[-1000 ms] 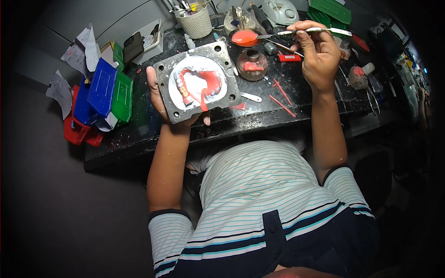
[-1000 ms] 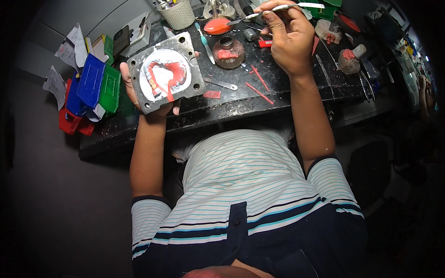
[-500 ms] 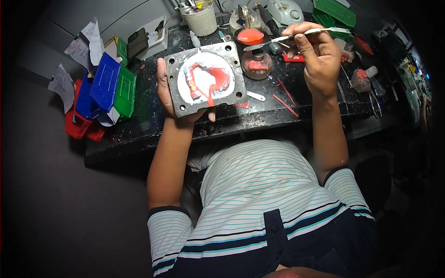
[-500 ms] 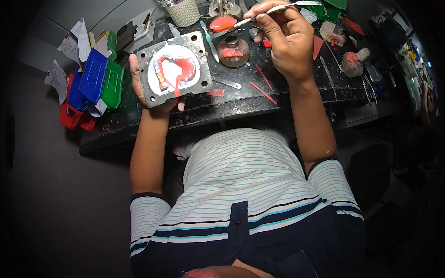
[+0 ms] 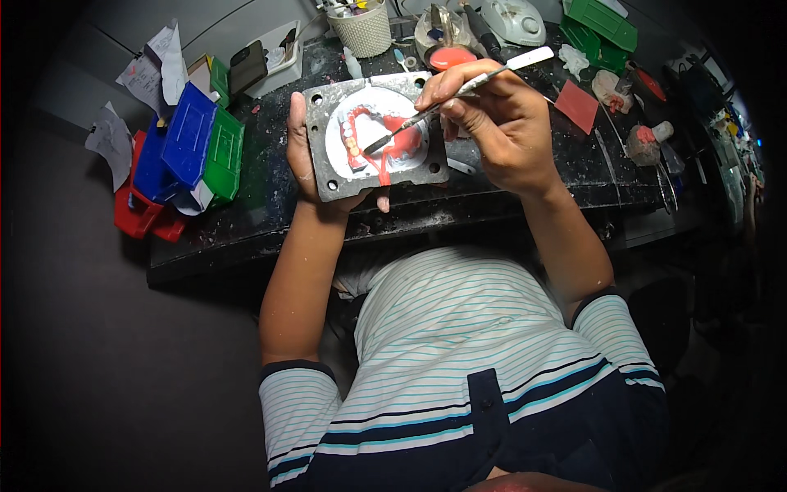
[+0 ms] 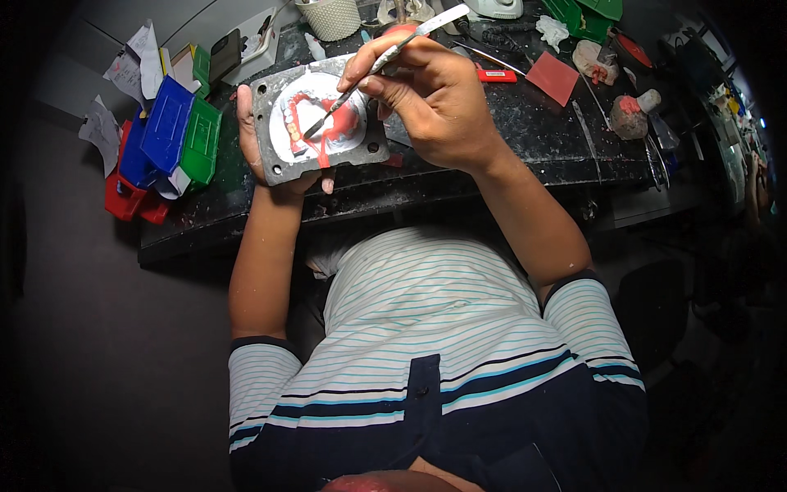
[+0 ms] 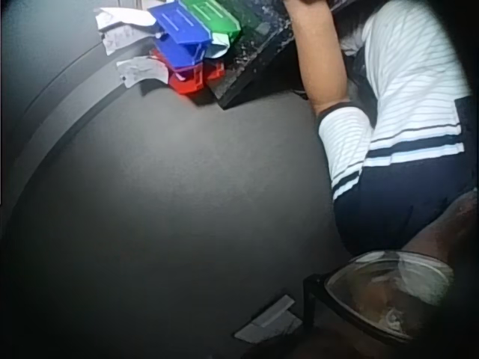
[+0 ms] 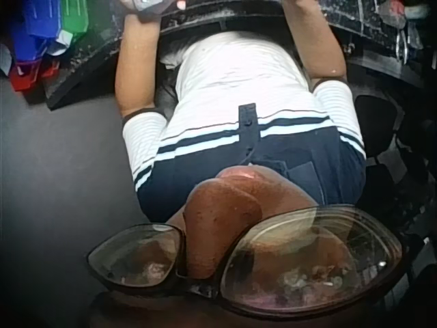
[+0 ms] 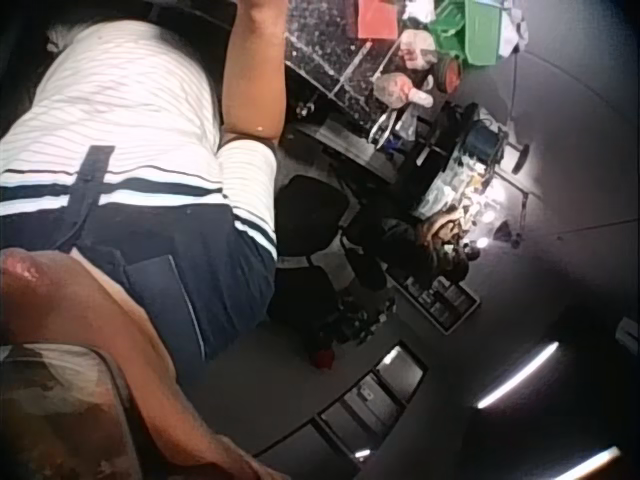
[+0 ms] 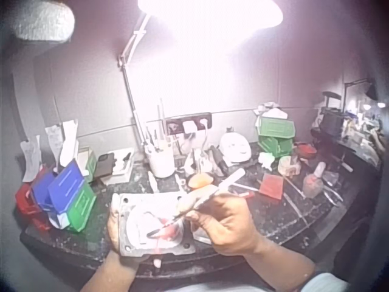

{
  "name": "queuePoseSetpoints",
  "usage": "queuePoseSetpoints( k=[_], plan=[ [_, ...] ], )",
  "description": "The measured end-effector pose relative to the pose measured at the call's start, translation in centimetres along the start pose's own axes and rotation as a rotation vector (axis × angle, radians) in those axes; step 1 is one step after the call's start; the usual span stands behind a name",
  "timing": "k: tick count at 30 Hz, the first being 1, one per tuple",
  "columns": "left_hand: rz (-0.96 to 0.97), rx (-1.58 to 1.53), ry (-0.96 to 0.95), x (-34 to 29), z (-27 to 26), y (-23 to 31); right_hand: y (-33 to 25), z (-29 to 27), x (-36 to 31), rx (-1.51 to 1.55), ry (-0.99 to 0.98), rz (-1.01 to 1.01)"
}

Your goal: The person shapes a pink wax-like material on a dental cast using a metal spatula and their fingers. They repeatedly apply, smooth, and trim the material on the cast held in the left hand while using tools from the workbench.

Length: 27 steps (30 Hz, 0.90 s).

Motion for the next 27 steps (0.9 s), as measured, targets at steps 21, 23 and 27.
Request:
queuePoseSetpoints(
  k=[21,23,27],
  plan=[
    [0.040,0.034,0.012,-0.2,-0.3,0.3,-0.4,0.0,-0.3,0.007,-0.054,-0.009],
    [0.042,0.062,0.046,-0.1,-0.3,0.2,-0.6,-0.1,-0.6,0.003,-0.044,-0.003],
    [0.063,0.089,0.099,-0.1,-0.9,0.4,-1.1,-1.2,-0.3,0.025,0.004,-0.051]
  ],
)
Point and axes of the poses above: each hand's wrist, its own x-axis towards the middle knuckle, its own z-axis out of the palm, y = z × x, the point moved 6 cm from there along x, towards the middle knuckle, and after that the axes turned 2 degrees about -y, right-handed, at the moved point
